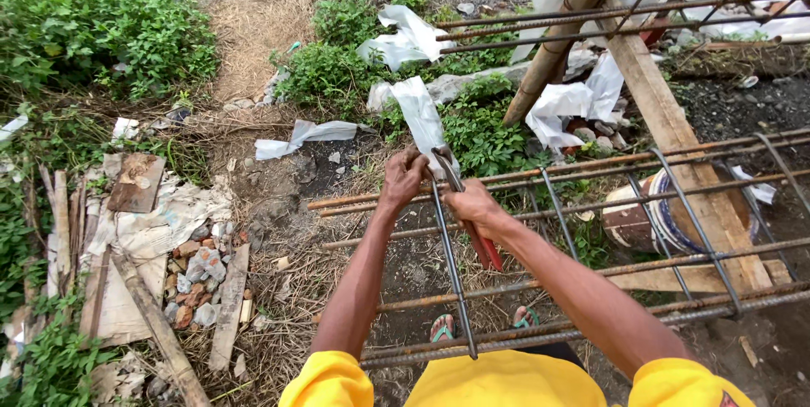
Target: The person ties a rebar mesh using wire and pliers. They wrap wire around intersections of the rebar grid and twist it with pliers to secure the connections.
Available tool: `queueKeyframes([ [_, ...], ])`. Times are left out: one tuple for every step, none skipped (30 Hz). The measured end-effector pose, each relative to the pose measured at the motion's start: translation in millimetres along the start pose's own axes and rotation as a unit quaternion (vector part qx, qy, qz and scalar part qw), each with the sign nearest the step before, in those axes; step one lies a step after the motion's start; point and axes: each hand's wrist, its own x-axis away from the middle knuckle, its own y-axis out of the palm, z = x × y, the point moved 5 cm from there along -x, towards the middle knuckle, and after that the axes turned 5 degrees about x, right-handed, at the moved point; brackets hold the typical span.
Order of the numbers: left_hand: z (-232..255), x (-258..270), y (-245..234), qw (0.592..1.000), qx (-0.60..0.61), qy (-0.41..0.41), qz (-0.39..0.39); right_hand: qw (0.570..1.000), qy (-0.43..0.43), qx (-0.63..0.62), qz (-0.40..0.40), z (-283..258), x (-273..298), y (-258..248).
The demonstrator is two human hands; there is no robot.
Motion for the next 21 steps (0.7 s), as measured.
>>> queueKeyframes([
  [2.6,4.8,-0.4,1.0,-0.001,0.001,0.001,1.0,-0.002,0.0,-0.001,-1.3,2.9,-1.4],
  [5.7,10.2,-0.8,1.0,-0.001,0.003,-0.006,1.0,-0.011,-0.017,-0.009,-4.0,6.3,-1.4],
  [8.7,15.4,-1.2,1.0,-0.001,0.005,-0.013,0.999,-0.02,-0.034,-0.018,-6.6,9.5,-1.4],
  [-3.9,17.8,-1.7,1.0,-0.002,0.005,-0.013,0.999,-0.02,-0.035,-0.019,-1.8,3.5,-0.9],
  [-12.3,19.9,-2.4,0.998,-0.024,0.05,-0.007,0.998,-0.037,-0.041,-0.012,1.3,-3.0,-1.6],
  [-20.1,22.0,-3.0,0.994,-0.047,0.096,-0.002,0.997,-0.054,-0.047,-0.004,4.0,-9.3,-2.3],
  [-16.4,28.5,-1.5,0.994,-0.048,0.096,-0.002,0.997,-0.054,-0.048,-0.004,1.4,-9.2,-3.3],
  [-10.3,37.0,0.6,0.989,-0.083,0.126,0.006,0.997,-0.047,-0.051,-0.013,0.8,-8.2,-3.6],
  [-4.4,45.6,2.9,0.981,-0.117,0.156,0.014,0.997,-0.039,-0.054,-0.022,0.2,-7.4,-3.9],
  [-8.9,50.8,3.8,0.981,-0.117,0.154,0.014,0.998,-0.037,-0.054,-0.023,-0.5,-5.6,-5.3],
  [-11.5,56.7,4.7,0.977,-0.128,0.168,0.016,0.998,-0.026,-0.042,-0.034,-0.6,-3.7,-5.4],
  [-11.5,59.3,4.6,0.973,-0.139,0.186,0.018,0.998,-0.019,-0.029,-0.045,-4.9,-2.9,-6.5],
  [-17.9,56.5,2.8,0.972,-0.138,0.187,0.02,0.998,-0.02,-0.028,-0.045,-9.1,-2.0,-6.3],
  [-23.4,56.0,2.3,0.969,-0.129,0.213,0.009,0.999,-0.017,-0.034,-0.038,-10.6,-0.7,-5.9],
  [-29.3,55.5,1.8,0.964,-0.12,0.238,-0.002,0.999,-0.014,-0.039,-0.031,-11.9,0.2,-5.6],
  [-22.3,59.5,-1.0,0.964,-0.119,0.237,-0.003,0.999,-0.012,-0.04,-0.03,-7.6,-4.9,-5.6],
  [-13.6,64.9,-1.1,0.952,-0.158,0.26,-0.023,0.999,-0.004,-0.042,-0.026,-2.4,-9.9,-5.6],
  [-5.3,70.9,-1.9,0.938,-0.196,0.283,-0.042,0.999,0.004,-0.044,-0.023,2.3,-15.2,-4.7],
  [-0.8,73.0,-6.4,0.938,-0.196,0.282,-0.041,0.999,0.005,-0.043,-0.024,4.4,-23.6,-6.6],
  [3.9,76.7,-6.7,0.916,-0.253,0.305,-0.063,0.999,0.018,-0.027,-0.034,8.4,-32.2,-7.3],
  [7.9,80.6,-7.1,0.889,-0.31,0.326,-0.084,0.999,0.03,-0.01,-0.044,12.6,-40.7,-8.0],
])
